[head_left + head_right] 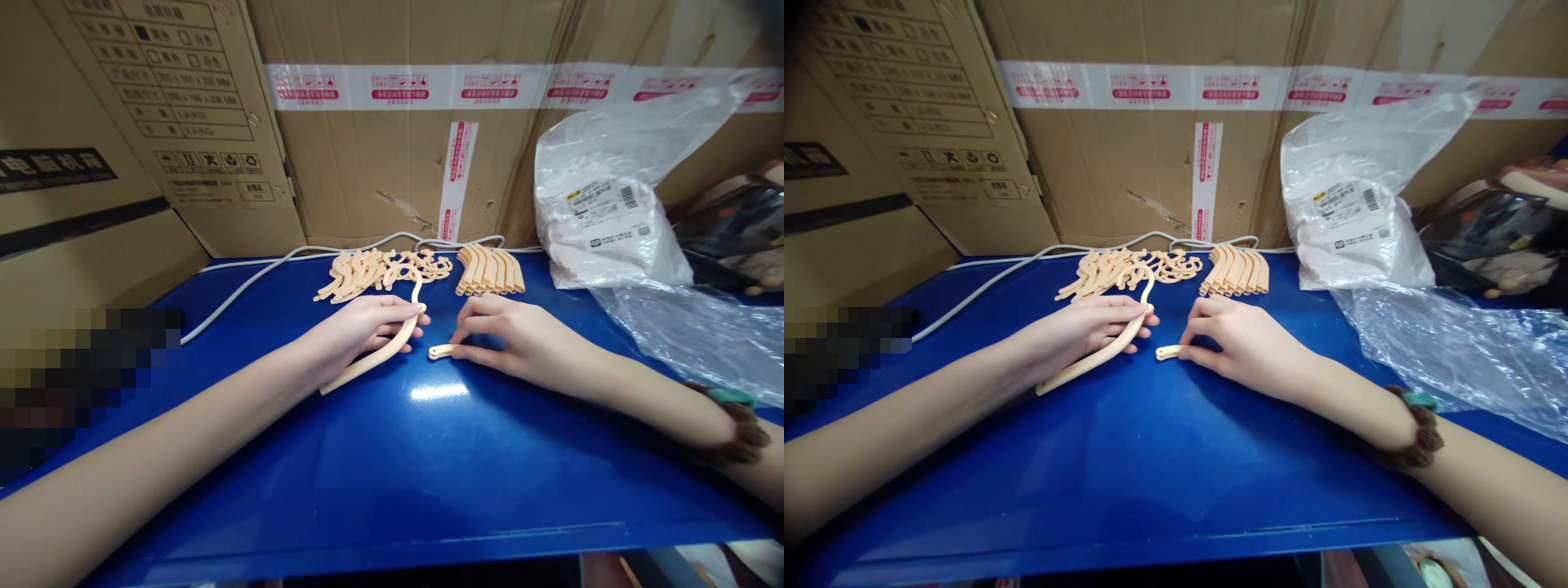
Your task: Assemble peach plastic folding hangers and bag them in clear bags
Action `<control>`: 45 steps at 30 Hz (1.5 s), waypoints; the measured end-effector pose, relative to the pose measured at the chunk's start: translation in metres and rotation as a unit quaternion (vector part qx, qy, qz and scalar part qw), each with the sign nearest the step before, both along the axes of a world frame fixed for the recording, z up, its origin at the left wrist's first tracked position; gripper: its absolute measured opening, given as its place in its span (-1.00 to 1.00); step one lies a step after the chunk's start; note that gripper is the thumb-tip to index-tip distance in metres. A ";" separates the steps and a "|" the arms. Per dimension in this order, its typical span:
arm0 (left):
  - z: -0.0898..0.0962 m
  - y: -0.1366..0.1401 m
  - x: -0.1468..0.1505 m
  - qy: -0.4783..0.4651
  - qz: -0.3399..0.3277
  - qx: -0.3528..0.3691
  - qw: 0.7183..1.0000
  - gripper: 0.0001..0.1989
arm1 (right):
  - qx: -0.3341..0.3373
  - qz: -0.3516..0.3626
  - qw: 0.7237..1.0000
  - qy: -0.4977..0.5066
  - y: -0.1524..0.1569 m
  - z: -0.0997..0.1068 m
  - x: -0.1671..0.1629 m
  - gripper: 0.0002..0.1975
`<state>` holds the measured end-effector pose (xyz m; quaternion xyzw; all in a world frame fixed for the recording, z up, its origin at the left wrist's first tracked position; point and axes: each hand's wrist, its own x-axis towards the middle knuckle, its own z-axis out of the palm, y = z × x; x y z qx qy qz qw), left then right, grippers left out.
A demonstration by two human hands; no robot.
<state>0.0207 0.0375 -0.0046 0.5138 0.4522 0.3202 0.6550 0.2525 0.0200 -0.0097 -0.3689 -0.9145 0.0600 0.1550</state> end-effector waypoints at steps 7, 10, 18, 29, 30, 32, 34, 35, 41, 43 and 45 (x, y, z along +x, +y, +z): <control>0.003 -0.003 0.000 0.024 -0.033 0.021 0.999 -0.84 | -0.001 -0.023 1.000 0.010 0.000 0.000 -0.003 -0.77; 0.003 -0.003 0.000 0.021 -0.031 0.019 0.999 -0.89 | -0.031 -0.039 0.998 0.031 0.000 -0.002 -0.003 -0.78; -0.001 -0.001 -0.001 0.018 -0.038 0.017 0.999 -0.87 | -0.064 -0.044 0.997 -0.016 -0.004 0.004 -0.004 -0.70; 0.000 -0.007 0.003 -0.021 -0.077 0.002 0.997 -0.84 | -0.031 -0.050 0.997 -0.045 -0.010 0.009 -0.008 -0.60; 0.000 -0.007 0.004 -0.023 -0.077 -0.003 0.997 -0.85 | -0.027 -0.045 0.997 -0.048 -0.010 0.008 -0.008 -0.60; 0.001 -0.008 0.005 -0.024 -0.079 -0.011 0.997 -0.85 | -0.018 -0.033 0.998 -0.047 -0.009 0.008 -0.007 -0.61; 0.001 -0.009 0.005 -0.026 -0.082 -0.014 0.996 -0.86 | -0.003 -0.021 0.999 -0.041 -0.009 0.007 -0.007 -0.62; 0.001 -0.009 0.005 -0.026 -0.085 -0.015 0.996 -0.86 | 0.005 -0.018 0.999 -0.038 -0.009 0.007 -0.007 -0.63; 0.002 -0.011 0.004 -0.027 -0.119 -0.013 0.992 -0.86 | 0.062 0.002 0.998 -0.015 -0.011 0.005 -0.004 -0.67; 0.003 -0.011 0.004 -0.028 -0.119 -0.010 0.992 -0.87 | 0.083 0.006 0.997 0.005 -0.013 0.005 -0.004 -0.70; 0.004 -0.011 0.003 -0.035 -0.118 -0.005 0.992 -0.89 | 0.096 0.013 0.995 0.021 -0.014 0.006 -0.004 -0.70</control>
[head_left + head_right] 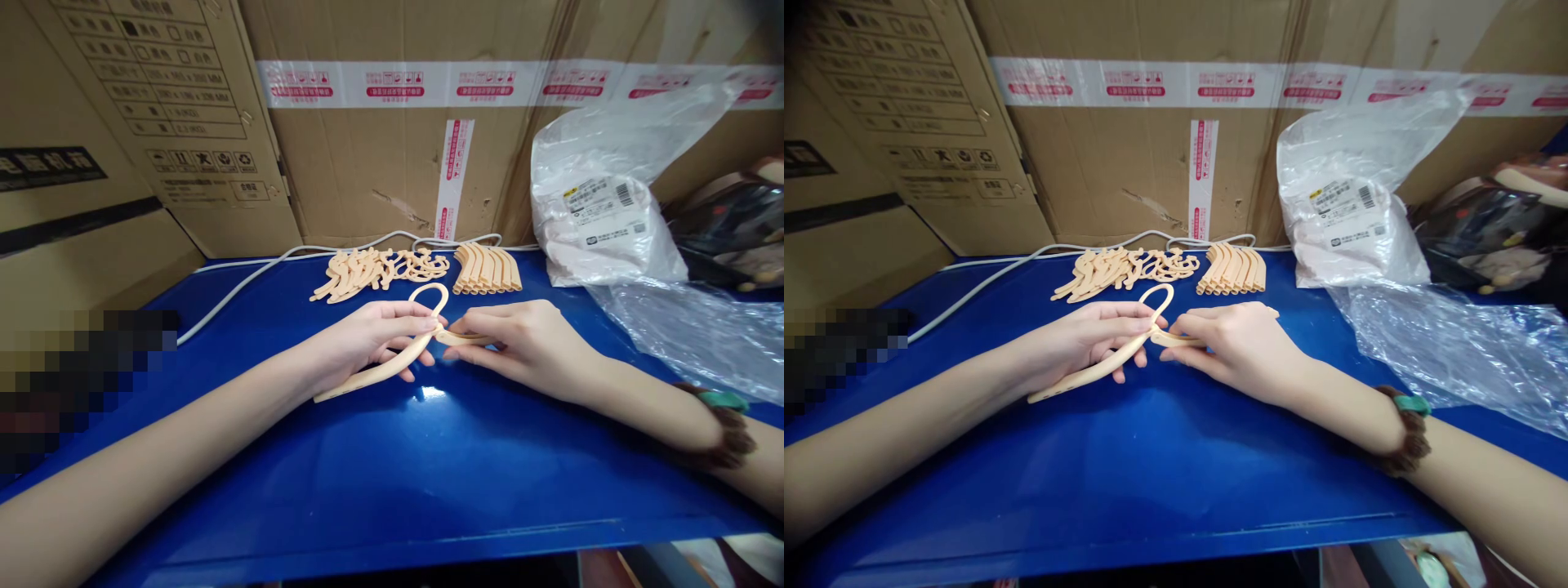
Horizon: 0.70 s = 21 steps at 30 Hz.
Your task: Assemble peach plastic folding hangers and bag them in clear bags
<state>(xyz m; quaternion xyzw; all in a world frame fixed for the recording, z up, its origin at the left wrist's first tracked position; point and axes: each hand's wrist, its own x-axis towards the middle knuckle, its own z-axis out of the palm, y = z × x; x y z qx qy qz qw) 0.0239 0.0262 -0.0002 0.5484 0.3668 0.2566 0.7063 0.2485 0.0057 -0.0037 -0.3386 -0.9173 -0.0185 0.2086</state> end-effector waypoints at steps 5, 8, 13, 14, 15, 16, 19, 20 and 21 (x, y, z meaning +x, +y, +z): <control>0.003 0.000 -0.001 -0.004 0.005 0.020 1.000 -0.92 | 0.041 0.009 0.999 -0.008 -0.004 0.003 -0.002 -0.65; 0.001 -0.001 0.000 -0.005 0.012 0.040 0.999 -0.92 | 0.068 0.003 0.997 -0.021 -0.005 0.002 -0.002 -0.63; 0.000 -0.002 0.001 0.010 0.030 0.058 0.998 -0.90 | 0.054 -0.002 0.998 -0.022 -0.006 0.002 -0.004 -0.61; 0.000 -0.002 0.001 0.014 0.031 0.058 0.998 -0.89 | 0.050 -0.004 0.998 -0.023 -0.007 0.001 -0.004 -0.61; -0.001 -0.001 0.001 0.017 0.032 0.056 0.998 -0.88 | 0.049 -0.006 0.998 -0.026 -0.007 0.001 -0.004 -0.61; -0.001 -0.001 0.001 0.020 0.033 0.054 0.998 -0.88 | 0.048 -0.010 0.998 -0.031 -0.007 0.001 -0.005 -0.61; -0.001 -0.001 0.003 0.025 0.039 0.047 0.998 -0.88 | 0.042 -0.024 0.998 -0.047 -0.007 0.000 -0.006 -0.60; -0.002 -0.001 0.003 0.027 0.044 0.043 0.998 -0.89 | 0.037 -0.030 0.998 -0.052 -0.007 -0.001 -0.007 -0.60; -0.002 -0.001 0.004 0.030 0.051 0.037 0.998 -0.90 | 0.032 -0.035 0.997 -0.057 -0.008 -0.001 -0.007 -0.60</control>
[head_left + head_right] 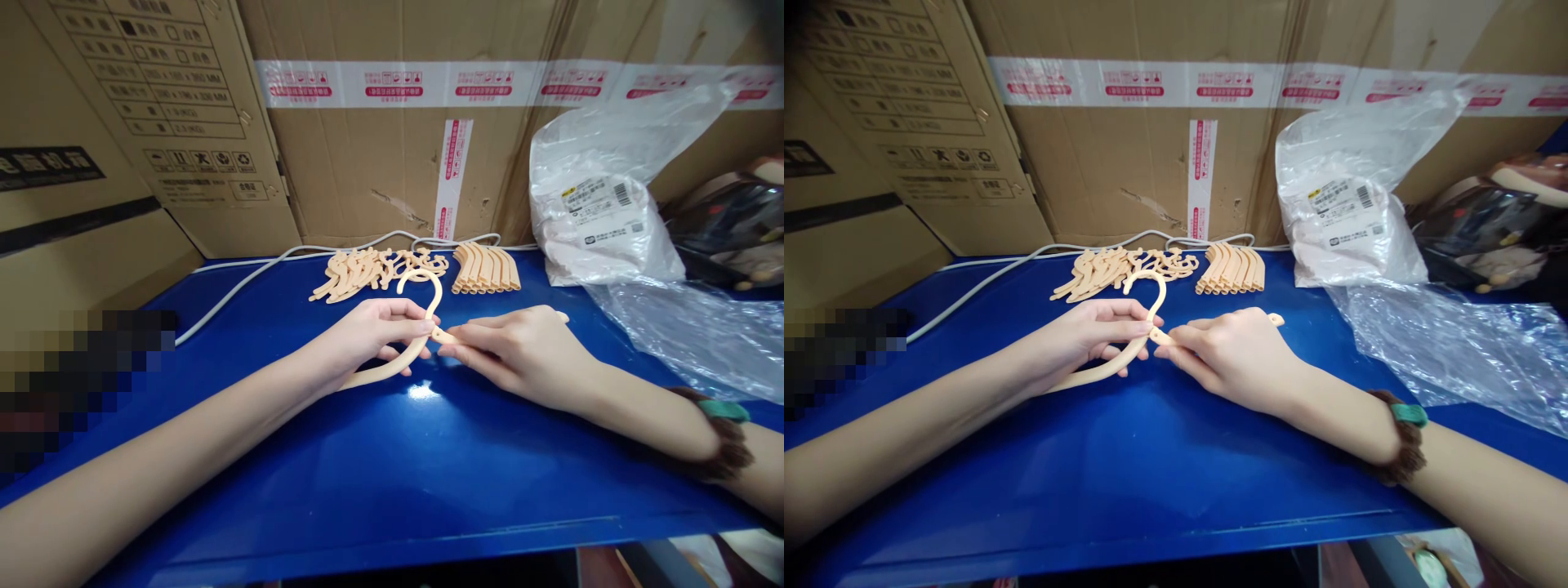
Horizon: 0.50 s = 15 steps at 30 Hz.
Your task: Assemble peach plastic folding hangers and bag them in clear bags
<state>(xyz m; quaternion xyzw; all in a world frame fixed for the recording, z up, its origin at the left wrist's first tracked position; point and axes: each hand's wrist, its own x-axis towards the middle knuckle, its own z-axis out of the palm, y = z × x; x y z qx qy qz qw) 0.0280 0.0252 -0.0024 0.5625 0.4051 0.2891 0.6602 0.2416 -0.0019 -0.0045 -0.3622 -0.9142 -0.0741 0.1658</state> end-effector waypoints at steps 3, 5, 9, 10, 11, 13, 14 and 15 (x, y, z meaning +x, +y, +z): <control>0.000 -0.002 0.003 0.009 0.024 -0.010 1.000 -0.92 | -0.010 -0.014 1.000 -0.012 -0.001 0.000 -0.001 -0.59; 0.000 -0.004 0.005 0.014 0.038 -0.009 0.999 -0.92 | -0.008 -0.023 1.000 -0.017 -0.001 0.000 -0.002 -0.56; 0.002 -0.008 0.007 0.024 0.059 -0.006 0.998 -0.94 | 0.002 -0.044 0.999 -0.022 -0.002 0.001 -0.003 -0.51; 0.002 -0.008 0.007 0.027 0.064 -0.007 0.998 -0.95 | 0.002 -0.047 0.999 -0.021 -0.002 0.000 -0.003 -0.51; 0.003 -0.009 0.007 0.029 0.067 -0.008 0.997 -0.95 | 0.002 -0.048 0.999 -0.020 -0.002 0.000 -0.003 -0.50; 0.003 -0.009 0.007 0.031 0.069 -0.011 0.997 -0.95 | 0.000 -0.047 0.999 -0.020 -0.002 -0.001 -0.003 -0.51; 0.002 -0.009 0.006 0.032 0.068 -0.013 0.997 -0.95 | -0.002 -0.048 0.999 -0.021 -0.002 -0.001 -0.003 -0.51; 0.002 -0.009 0.006 0.034 0.067 -0.015 0.997 -0.94 | -0.004 -0.048 0.999 -0.021 -0.002 -0.002 -0.003 -0.51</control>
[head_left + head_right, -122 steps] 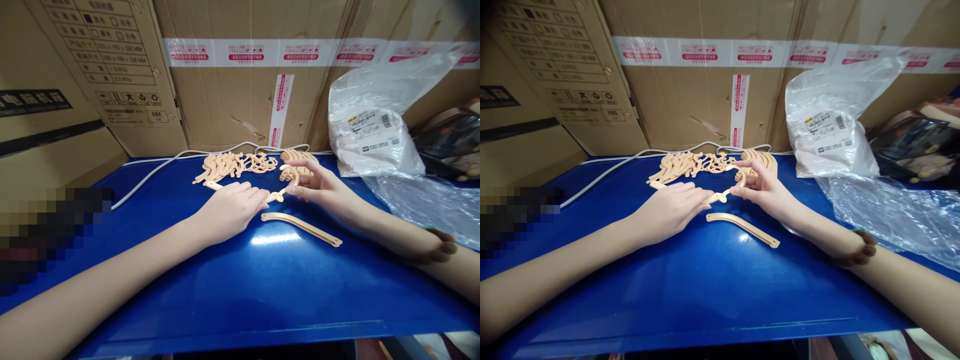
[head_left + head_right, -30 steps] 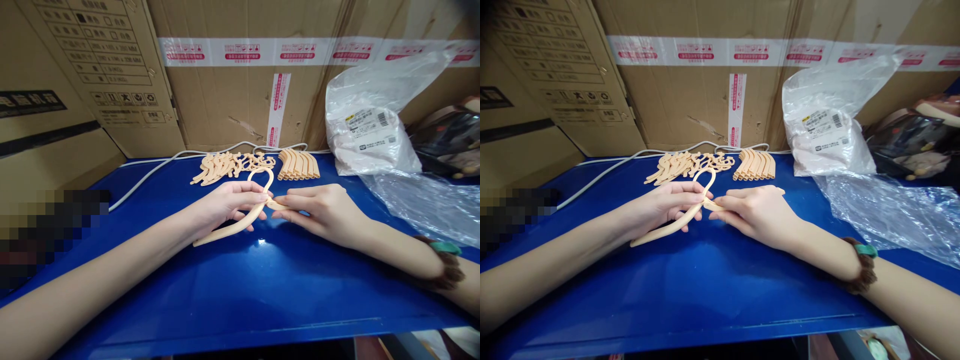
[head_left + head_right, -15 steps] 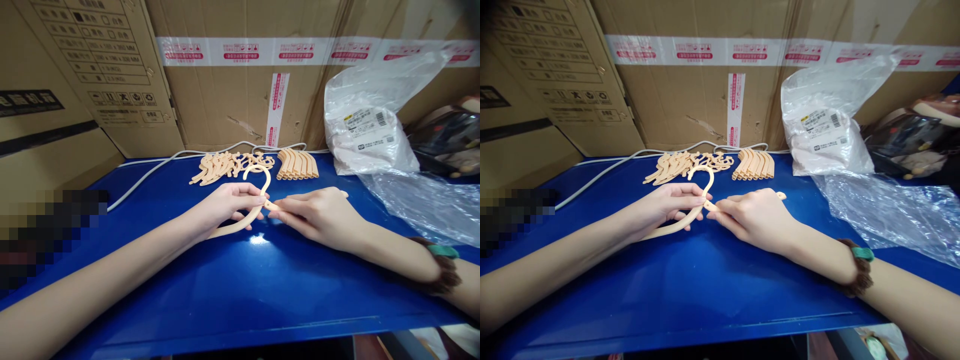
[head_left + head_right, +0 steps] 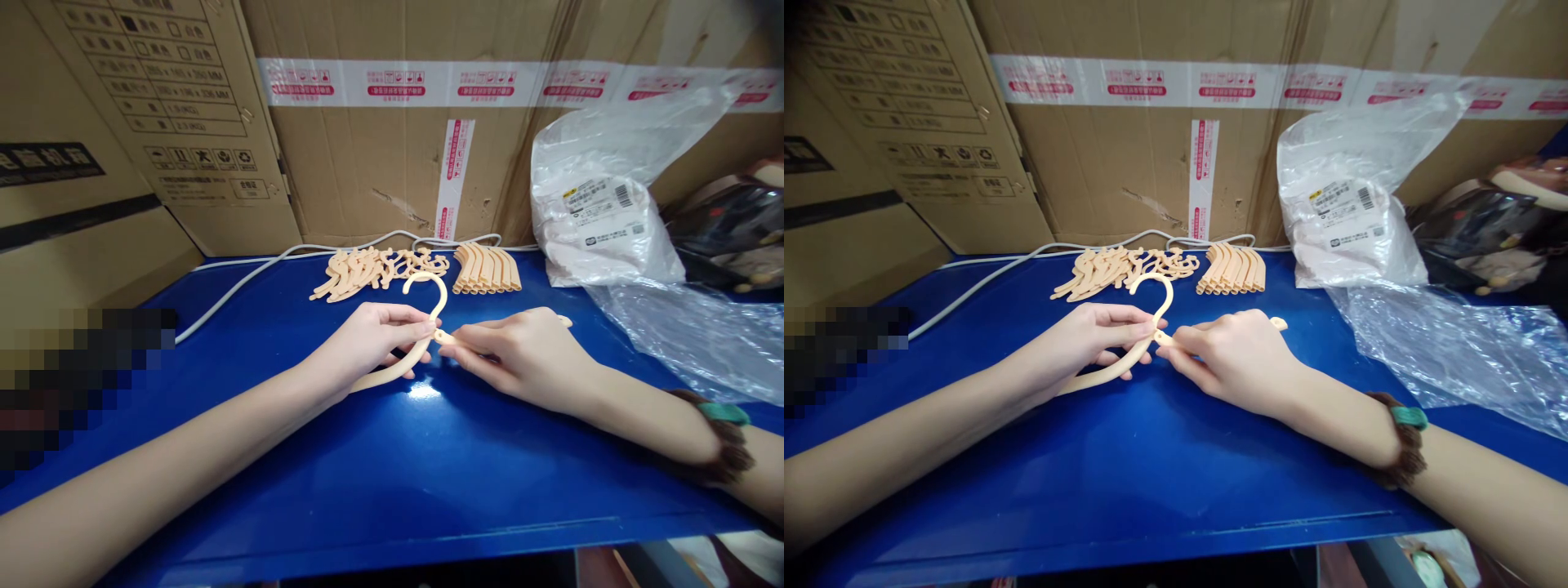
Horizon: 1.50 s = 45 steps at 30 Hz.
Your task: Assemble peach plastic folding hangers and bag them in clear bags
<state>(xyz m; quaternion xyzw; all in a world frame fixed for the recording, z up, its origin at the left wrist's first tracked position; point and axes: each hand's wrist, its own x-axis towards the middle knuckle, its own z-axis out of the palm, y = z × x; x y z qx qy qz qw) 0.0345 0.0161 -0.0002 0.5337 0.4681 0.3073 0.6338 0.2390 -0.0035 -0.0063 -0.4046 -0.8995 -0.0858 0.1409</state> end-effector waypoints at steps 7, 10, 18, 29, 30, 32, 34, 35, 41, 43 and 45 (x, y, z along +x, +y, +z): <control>-0.001 -0.001 0.002 0.041 -0.024 0.002 0.999 -0.84 | -0.023 -0.004 1.000 -0.006 0.000 -0.002 0.001 -0.48; -0.001 0.000 0.000 0.074 -0.050 0.021 0.996 -0.80 | -0.022 0.013 1.000 0.002 0.001 -0.003 0.002 -0.50; -0.005 0.005 -0.001 0.109 -0.093 0.051 0.988 -0.77 | 0.018 0.065 0.997 0.022 0.002 -0.007 0.002 -0.58; 0.002 0.004 0.002 0.104 -0.098 0.017 0.990 -0.77 | 0.009 0.085 0.996 0.032 0.001 -0.006 0.004 -0.59; 0.002 0.004 0.002 0.101 -0.101 0.019 0.990 -0.78 | 0.002 0.083 0.996 0.032 0.001 -0.006 0.004 -0.58; 0.001 0.004 0.001 0.097 -0.105 0.021 0.989 -0.77 | -0.010 0.078 0.996 0.033 0.001 -0.005 0.004 -0.57; 0.001 0.004 0.000 0.097 -0.108 0.023 0.989 -0.77 | -0.017 0.074 0.997 0.033 0.001 -0.005 0.003 -0.56; 0.001 0.004 0.000 0.096 -0.110 0.026 0.989 -0.77 | -0.019 0.071 0.997 0.032 0.001 -0.005 0.003 -0.56; -0.001 0.004 -0.001 0.084 -0.120 0.032 0.989 -0.76 | -0.037 0.066 0.997 0.035 0.003 -0.004 0.004 -0.54; -0.002 0.004 0.000 0.077 -0.120 0.027 0.989 -0.74 | -0.040 0.066 0.996 0.040 0.003 -0.004 0.004 -0.54; -0.002 0.004 0.000 0.077 -0.120 0.027 0.989 -0.74 | -0.042 0.065 0.996 0.042 0.004 -0.003 0.004 -0.54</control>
